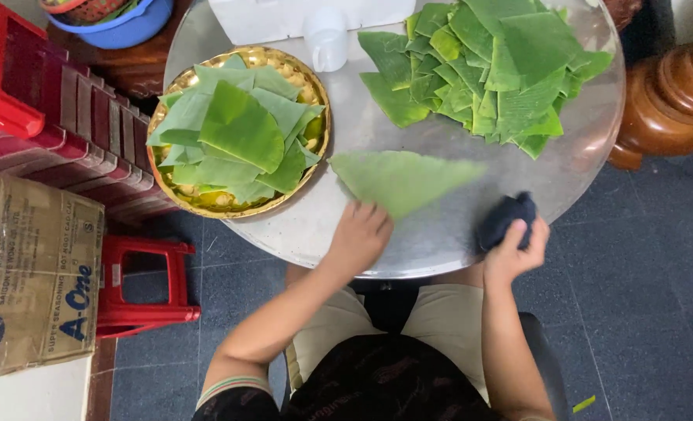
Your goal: Cleaning banana leaves by wiping them with a cloth and stacking them on a table.
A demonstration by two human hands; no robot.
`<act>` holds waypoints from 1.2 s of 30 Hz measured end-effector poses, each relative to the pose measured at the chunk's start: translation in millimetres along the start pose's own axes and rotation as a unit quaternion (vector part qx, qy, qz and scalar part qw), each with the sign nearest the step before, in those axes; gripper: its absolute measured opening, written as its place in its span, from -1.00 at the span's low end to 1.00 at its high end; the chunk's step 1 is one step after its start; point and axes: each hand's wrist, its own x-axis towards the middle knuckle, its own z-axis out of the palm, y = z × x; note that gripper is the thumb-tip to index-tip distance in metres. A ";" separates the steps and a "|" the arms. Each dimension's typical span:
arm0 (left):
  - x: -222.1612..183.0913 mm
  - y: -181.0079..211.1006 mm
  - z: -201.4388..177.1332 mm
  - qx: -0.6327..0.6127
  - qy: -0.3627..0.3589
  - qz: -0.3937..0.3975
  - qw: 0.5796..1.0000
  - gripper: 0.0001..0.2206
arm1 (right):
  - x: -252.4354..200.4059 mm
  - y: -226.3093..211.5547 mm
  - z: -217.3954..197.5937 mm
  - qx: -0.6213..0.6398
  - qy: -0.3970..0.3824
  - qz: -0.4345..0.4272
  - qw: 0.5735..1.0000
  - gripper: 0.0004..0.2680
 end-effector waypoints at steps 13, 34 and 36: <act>-50.2 -5.6 -5.6 -0.101 -0.100 -0.402 0.905 -0.21 | -32.9 -95.7 118.7 0.024 -0.340 -0.221 0.914 -0.81; -55.8 -58.2 14.3 -0.120 -0.266 -0.366 0.884 -0.58 | -67.1 -55.2 222.4 -0.117 -0.650 -0.194 0.726 -0.66; -62.0 -70.8 19.0 -0.107 -0.240 -0.357 0.896 -0.71 | -63.2 -58.0 221.6 -0.101 -0.649 -0.209 0.724 -0.67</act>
